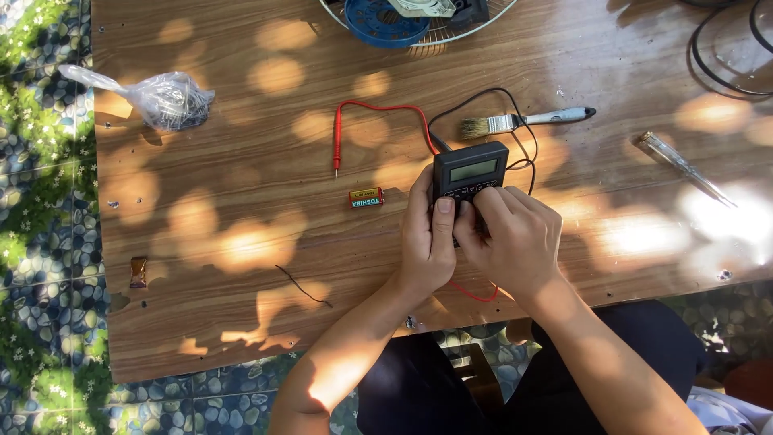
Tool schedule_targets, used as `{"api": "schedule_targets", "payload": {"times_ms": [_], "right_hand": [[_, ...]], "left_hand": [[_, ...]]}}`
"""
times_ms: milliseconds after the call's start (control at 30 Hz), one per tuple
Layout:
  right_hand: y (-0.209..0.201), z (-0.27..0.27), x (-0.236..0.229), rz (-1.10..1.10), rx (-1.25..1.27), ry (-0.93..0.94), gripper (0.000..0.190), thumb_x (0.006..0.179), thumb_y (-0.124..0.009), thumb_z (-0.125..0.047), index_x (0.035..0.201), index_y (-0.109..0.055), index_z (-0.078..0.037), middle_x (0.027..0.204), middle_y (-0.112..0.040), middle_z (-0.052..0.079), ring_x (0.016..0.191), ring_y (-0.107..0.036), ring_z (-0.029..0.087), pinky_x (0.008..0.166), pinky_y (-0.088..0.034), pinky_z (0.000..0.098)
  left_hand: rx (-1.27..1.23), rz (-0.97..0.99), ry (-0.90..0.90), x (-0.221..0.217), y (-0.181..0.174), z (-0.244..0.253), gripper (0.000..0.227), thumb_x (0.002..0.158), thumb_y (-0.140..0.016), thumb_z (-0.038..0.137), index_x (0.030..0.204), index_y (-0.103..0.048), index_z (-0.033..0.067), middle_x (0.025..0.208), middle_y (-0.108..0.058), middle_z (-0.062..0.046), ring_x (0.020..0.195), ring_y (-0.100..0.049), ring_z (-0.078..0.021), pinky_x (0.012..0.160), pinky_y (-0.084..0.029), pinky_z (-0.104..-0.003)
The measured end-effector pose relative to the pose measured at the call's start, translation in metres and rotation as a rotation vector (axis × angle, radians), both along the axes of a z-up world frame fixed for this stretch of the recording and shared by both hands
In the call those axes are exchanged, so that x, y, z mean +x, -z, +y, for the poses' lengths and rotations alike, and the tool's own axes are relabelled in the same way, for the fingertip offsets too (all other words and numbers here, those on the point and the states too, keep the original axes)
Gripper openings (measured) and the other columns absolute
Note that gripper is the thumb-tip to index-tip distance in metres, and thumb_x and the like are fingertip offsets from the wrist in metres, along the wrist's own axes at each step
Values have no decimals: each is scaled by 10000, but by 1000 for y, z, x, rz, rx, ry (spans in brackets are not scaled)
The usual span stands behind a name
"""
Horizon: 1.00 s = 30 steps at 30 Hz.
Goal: Using a digital multimeter to check the voltage of various batteries on a workbench.
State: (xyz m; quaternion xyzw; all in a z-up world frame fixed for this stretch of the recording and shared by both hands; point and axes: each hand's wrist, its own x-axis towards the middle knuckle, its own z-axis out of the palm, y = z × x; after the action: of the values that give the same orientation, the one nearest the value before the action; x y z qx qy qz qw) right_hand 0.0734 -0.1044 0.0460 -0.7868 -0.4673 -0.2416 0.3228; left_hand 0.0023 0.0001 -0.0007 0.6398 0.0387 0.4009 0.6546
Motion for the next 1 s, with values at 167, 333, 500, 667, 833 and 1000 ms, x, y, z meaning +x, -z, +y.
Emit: {"api": "schedule_targets", "payload": {"times_ms": [167, 333, 500, 667, 833, 1000], "right_hand": [[-1, 0, -7, 127, 83, 8, 327, 930, -666, -67, 665, -488, -137, 503, -369, 3, 448, -472, 219, 436, -408, 282], [1, -22, 3, 259, 169, -95, 279, 906, -733, -54, 670, -597, -115, 474, -477, 4, 422, -499, 219, 432, -422, 292], [-20, -44, 18, 637, 313, -127, 155, 1061, -578, -98, 1138, -642, 20, 786, -634, 109, 660, -538, 159, 664, -463, 310], [-19, -36, 22, 824, 217, -220, 165, 1002, -650, -73, 1124, -710, 21, 771, -643, 123, 640, -558, 166, 641, -495, 314], [-22, -46, 25, 900, 261, -178, 145, 1030, -629, -45, 1089, -730, 40, 728, -620, 110, 685, -554, 162, 714, -519, 332], [-24, -62, 25, 928, 308, -4, 207, 1103, -561, -152, 1166, -636, 31, 1042, -671, 64, 940, -595, 128, 854, -492, 262]], "left_hand": [[11, -28, -25, -1, 5, 1, 419, 1094, -421, 114, 1446, -440, -111, 1219, -658, -268, 1150, -659, -346, 959, -551, -507], [11, -21, 17, -5, -5, 4, 423, 1088, -431, 120, 1444, -437, -107, 1239, -660, -249, 1159, -656, -323, 977, -550, -478], [-134, -2, 86, -3, -10, 5, 408, 1128, -390, 160, 1483, -424, -39, 1283, -645, -168, 1179, -609, -204, 1020, -543, -415], [-188, 83, 157, -4, -19, 5, 426, 1137, -405, 230, 1494, -453, 4, 1277, -643, -106, 1154, -585, -135, 1011, -534, -353], [-206, 136, 240, -7, -24, 7, 520, 1125, -420, 405, 1470, -530, 32, 1255, -669, -63, 1137, -568, -86, 1001, -519, -300], [143, 271, 281, -11, -37, 10, 483, 1037, -495, 507, 1188, -639, 71, 858, -642, 24, 712, -564, -117, 702, -503, -280]]}}
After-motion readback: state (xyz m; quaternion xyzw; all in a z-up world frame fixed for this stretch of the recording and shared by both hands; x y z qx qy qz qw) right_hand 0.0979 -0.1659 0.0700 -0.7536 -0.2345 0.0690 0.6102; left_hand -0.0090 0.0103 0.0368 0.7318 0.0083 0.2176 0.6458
